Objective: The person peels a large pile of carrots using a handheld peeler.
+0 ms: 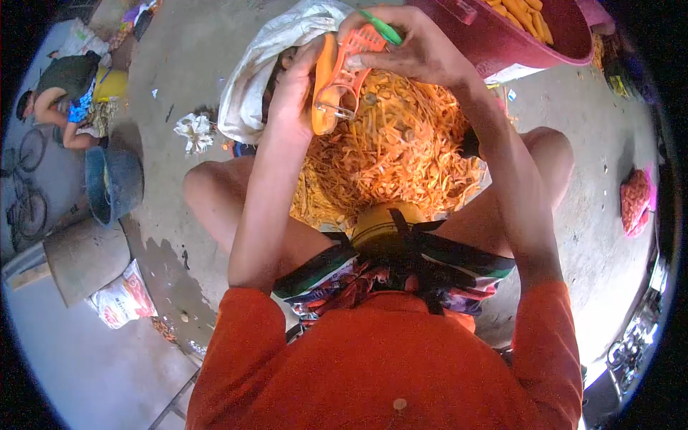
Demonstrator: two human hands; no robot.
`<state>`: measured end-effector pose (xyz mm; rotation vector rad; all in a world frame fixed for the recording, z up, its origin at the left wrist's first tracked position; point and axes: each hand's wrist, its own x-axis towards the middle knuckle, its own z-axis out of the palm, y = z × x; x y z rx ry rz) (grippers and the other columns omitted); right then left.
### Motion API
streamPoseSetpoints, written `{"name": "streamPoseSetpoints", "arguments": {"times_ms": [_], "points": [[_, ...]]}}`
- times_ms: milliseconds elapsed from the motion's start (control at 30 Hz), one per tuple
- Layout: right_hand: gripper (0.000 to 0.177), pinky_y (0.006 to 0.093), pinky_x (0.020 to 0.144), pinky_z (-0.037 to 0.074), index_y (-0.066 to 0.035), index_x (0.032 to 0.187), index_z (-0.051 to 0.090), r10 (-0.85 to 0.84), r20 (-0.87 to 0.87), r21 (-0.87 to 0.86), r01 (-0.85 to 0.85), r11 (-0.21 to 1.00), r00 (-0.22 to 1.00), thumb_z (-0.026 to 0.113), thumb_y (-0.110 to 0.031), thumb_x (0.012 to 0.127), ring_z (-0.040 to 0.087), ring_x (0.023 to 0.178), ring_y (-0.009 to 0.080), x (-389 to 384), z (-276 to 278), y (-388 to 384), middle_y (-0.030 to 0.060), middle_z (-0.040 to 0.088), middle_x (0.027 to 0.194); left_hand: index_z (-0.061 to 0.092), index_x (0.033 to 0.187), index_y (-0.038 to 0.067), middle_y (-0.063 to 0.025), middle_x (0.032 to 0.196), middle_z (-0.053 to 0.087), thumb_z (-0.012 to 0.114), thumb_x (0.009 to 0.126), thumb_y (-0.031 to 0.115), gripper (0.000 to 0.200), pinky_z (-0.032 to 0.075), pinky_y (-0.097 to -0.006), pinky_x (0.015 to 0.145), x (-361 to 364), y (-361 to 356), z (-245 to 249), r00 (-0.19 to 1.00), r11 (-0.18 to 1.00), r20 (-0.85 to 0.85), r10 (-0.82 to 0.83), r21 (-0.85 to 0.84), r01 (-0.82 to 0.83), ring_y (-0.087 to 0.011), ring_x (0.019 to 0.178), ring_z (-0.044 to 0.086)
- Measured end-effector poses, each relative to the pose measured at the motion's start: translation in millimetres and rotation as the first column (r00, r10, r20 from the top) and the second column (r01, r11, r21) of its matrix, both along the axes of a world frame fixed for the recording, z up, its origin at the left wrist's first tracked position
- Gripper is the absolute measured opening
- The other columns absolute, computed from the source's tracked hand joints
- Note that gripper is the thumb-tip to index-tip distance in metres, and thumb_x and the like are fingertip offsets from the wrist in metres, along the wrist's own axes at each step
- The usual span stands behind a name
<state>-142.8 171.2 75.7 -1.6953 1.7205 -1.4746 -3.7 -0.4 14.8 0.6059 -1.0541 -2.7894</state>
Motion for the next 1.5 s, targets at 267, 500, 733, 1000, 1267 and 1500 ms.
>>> {"name": "streamPoseSetpoints", "arguments": {"times_ms": [267,500,733,1000,1267,1500], "points": [[0.021,0.0311,0.079,0.056,-0.003,0.108,0.065,-0.139,0.297,-0.117,0.181,0.977,0.945,0.073,-0.005,0.089,0.067,0.089,0.0144,-35,-32,10,0.005,0.071,0.099,0.061,0.117,0.008,-0.0032,0.094,0.066,0.063,0.099,0.027,0.027,0.055,-0.0234,0.056,7,13,-2,0.991,0.99,0.052,-0.126,0.062,0.123,-0.0103,0.072,0.064],[0.031,0.0314,0.088,0.051,-0.004,0.111,0.069,-0.138,0.177,-0.184,0.17,0.968,0.974,0.081,-0.014,0.084,0.062,0.096,0.0122,-32,-56,-5,0.0024,0.071,0.1,0.059,0.121,0.007,-0.0066,0.098,0.065,0.057,0.102,0.023,0.024,0.053,-0.0236,0.06,14,9,7,0.999,0.995,0.045,-0.009,0.099,0.005,-0.0122,0.078,0.064],[0.026,0.0325,0.086,0.053,-0.003,0.108,0.069,0.053,0.0,-0.118,-0.052,0.992,0.999,0.079,-0.011,0.085,0.067,0.095,0.0159,10,-22,-11,0.0041,0.072,0.103,0.058,0.119,0.007,-0.0055,0.091,0.065,0.063,0.098,0.02,0.026,0.052,-0.02,0.053,12,11,20,1.0,0.998,0.02,0.01,0.064,-0.012,-0.0119,0.074,0.065],[0.026,0.0305,0.088,0.053,-0.002,0.108,0.069,-0.094,0.156,-0.19,0.123,0.974,0.983,0.079,-0.012,0.086,0.065,0.099,0.014,-18,-40,-13,0.0043,0.072,0.103,0.061,0.123,0.004,-0.0105,0.109,0.068,0.057,0.101,0.022,0.029,0.056,-0.0312,0.072,11,-6,2,0.994,0.968,-0.077,-0.076,0.234,0.092,-0.0173,0.093,0.066],[0.018,0.027,0.074,0.057,-0.001,0.108,0.062,-0.047,0.356,-0.185,0.12,0.975,0.933,0.067,0.003,0.091,0.069,0.087,0.0146,-28,-17,-4,0.0075,0.071,0.097,0.063,0.112,0.007,-0.005,0.098,0.067,0.062,0.098,0.019,0.018,0.052,-0.0253,0.063,16,-3,4,0.995,0.953,-0.071,-0.066,0.291,0.084,-0.014,0.083,0.064],[0.024,0.0305,0.087,0.053,-0.003,0.106,0.069,-0.064,0.134,-0.117,0.08,0.99,0.989,0.079,-0.012,0.086,0.065,0.096,0.014,-4,-41,-14,0.0039,0.071,0.101,0.063,0.114,0.003,-0.0077,0.098,0.067,0.058,0.1,0.02,0.023,0.054,-0.0277,0.065,18,4,-1,0.998,0.991,-0.028,-0.054,0.118,0.057,-0.0155,0.083,0.064]]}}
